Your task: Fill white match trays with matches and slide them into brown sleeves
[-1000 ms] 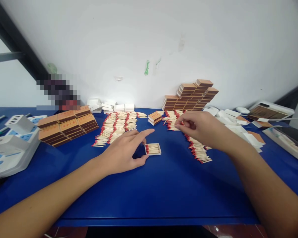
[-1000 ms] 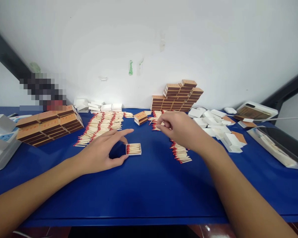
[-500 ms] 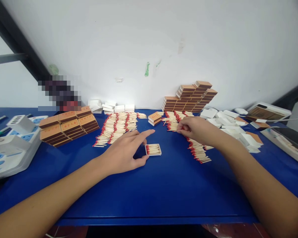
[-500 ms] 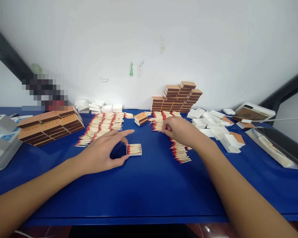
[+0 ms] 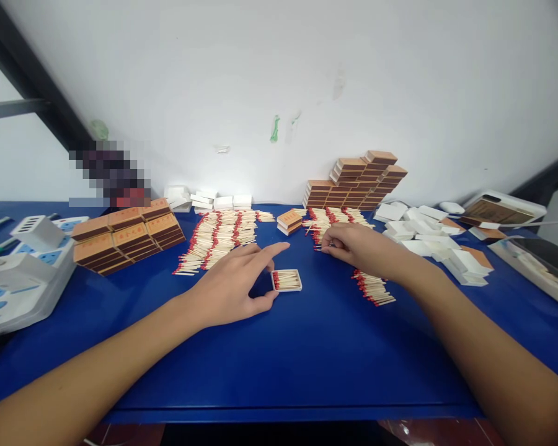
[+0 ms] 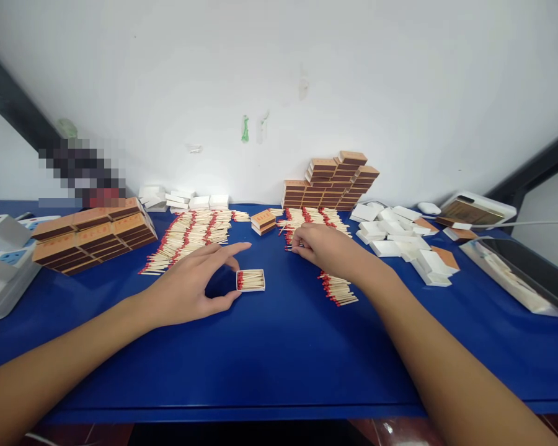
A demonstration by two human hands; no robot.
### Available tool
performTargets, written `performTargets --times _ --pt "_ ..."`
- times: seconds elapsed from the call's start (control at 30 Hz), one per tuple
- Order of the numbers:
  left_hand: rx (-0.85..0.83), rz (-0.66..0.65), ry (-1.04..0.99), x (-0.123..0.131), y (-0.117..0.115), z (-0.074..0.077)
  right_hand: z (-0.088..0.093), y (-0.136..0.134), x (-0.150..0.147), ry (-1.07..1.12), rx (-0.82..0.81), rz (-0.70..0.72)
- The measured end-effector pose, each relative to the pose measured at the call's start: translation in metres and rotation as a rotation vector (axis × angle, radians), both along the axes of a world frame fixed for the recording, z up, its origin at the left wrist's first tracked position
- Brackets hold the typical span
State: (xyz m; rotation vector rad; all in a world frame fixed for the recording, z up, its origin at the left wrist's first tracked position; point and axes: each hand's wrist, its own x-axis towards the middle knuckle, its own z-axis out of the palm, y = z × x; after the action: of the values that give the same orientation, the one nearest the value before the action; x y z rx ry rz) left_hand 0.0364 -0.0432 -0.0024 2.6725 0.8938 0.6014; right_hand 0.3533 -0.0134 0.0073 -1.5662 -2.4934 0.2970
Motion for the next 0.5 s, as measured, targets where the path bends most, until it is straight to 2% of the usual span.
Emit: performTargets --times 0.5 --pt "-0.007 0.002 0.011 0.0004 -0.0008 0.0022 0.0012 0.0015 -0.0008 -0.021 0.006 0.002"
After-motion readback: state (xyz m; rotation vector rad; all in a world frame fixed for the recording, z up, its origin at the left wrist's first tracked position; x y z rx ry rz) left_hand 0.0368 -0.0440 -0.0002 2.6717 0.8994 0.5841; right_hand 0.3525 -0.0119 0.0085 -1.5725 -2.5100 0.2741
